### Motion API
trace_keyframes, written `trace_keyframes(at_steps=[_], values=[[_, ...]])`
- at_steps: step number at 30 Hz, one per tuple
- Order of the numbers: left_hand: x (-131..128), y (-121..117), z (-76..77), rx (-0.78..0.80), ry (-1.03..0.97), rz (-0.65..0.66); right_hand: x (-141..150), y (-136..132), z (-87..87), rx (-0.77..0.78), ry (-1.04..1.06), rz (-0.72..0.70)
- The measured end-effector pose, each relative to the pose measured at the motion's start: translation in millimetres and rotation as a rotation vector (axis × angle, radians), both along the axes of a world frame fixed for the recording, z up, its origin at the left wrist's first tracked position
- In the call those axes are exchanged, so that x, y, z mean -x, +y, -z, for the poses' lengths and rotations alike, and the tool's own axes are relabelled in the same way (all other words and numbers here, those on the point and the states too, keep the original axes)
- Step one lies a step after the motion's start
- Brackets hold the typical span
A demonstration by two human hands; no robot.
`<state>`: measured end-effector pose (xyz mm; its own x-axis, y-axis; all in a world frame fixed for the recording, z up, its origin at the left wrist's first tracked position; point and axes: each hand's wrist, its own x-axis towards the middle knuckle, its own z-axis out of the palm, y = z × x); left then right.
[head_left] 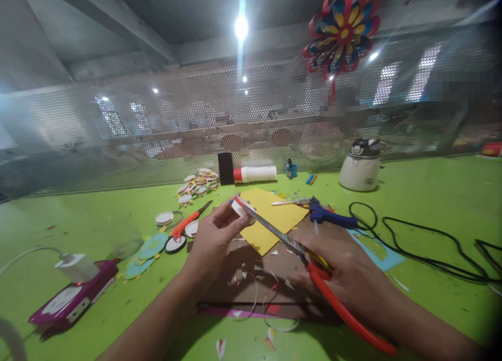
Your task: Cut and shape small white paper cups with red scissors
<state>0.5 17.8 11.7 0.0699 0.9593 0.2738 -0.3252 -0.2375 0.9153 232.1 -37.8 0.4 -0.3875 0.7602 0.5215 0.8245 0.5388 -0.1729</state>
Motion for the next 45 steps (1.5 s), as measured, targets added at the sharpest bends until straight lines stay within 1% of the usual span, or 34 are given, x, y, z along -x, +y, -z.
trace_keyframes(at_steps=[8,14,19,25,38,41,45], values=[[-2.4,-3.0,-0.7,0.007,-0.036,-0.011,-0.1,0.5,1.8,0.009,0.035,-0.005],[-1.0,-4.9,-3.8,0.004,-0.150,0.095,0.9,-0.8,-0.5,0.002,0.021,-0.004],[-1.3,-4.3,-4.0,0.028,-0.179,0.084,-0.6,0.3,2.2,-0.025,0.026,-0.016],[-1.7,-5.2,-3.1,0.034,-0.193,0.091,-2.2,1.1,7.1,0.016,0.015,-0.012],[-0.1,-2.6,-3.3,0.061,-0.166,0.068,-3.0,1.7,1.4,0.055,0.017,-0.022],[-2.0,-3.6,-3.5,0.070,-0.158,0.041,-2.7,2.1,1.5,0.080,0.017,-0.023],[-3.0,-4.0,-3.0,0.072,-0.167,0.031,-1.1,0.4,1.2,0.050,0.031,-0.023]])
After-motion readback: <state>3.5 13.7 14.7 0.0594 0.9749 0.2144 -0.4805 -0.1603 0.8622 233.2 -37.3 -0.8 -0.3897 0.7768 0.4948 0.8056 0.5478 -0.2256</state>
